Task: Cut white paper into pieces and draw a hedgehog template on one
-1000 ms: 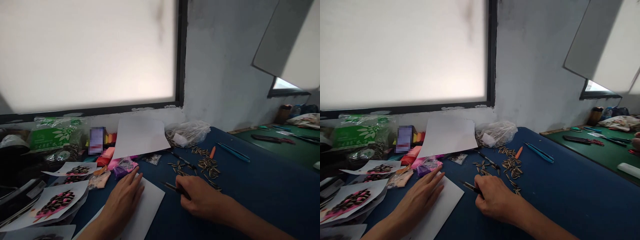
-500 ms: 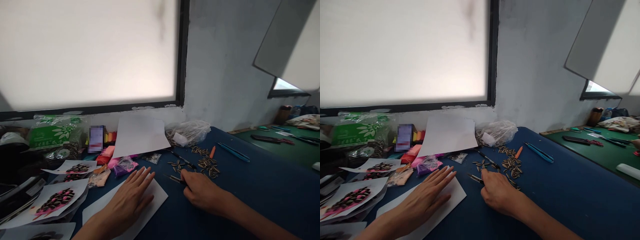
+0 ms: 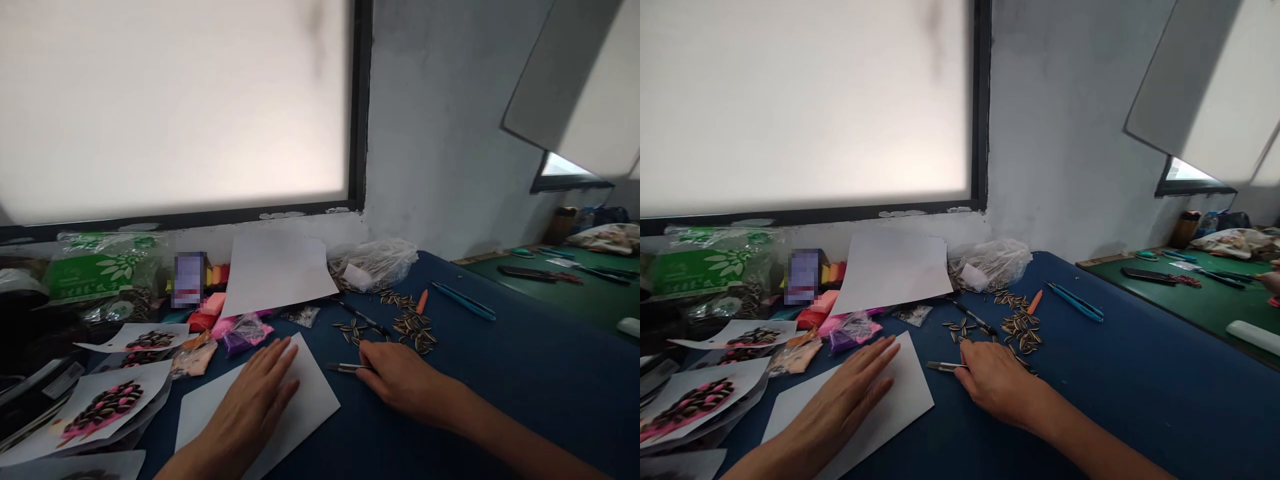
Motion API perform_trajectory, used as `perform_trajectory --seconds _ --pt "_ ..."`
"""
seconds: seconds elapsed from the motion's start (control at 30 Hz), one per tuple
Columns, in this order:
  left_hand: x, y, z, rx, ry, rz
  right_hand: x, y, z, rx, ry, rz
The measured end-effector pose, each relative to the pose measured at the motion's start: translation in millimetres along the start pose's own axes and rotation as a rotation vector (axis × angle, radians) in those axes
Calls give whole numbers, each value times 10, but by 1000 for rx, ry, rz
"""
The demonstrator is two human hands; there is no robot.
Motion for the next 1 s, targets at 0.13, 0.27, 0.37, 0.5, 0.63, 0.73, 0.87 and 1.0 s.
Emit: perform_trajectory --seconds 0.13,0.27,0.37,0.5,0.63,0.73,0.87,1.0 --pt "-70 -163 54 -97 105 -70 -13 -34 -22 -9 -3 0" --pt "-51 -268 77 -87 87 -107 -13 -21 -7 -15 6 8" --pt "-13 -277 92 -74 53 -158 -4 -1 11 -31 11 4" --pt "13 -285 118 -58 20 -215 23 32 46 -50 5 19" --pt "15 -321 151 -43 31 -254 36 47 67 -43 16 33" --pt "18 -327 174 -20 44 -280 26 50 63 -49 14 30" --pt "12 -250 206 35 42 -291 18 60 55 -80 20 24" --pt "-83 -110 271 87 78 -348 25 61 30 -86 16 15"
Point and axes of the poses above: each hand's wrist, its own x-axis away from the middle knuckle, its own y-axis out of the back of the hand, z = x × y, the point moved 1 cm from there along -x, towards the middle knuckle, and after that the axes turned 7 degrees about -z, right-handed, at the moved point
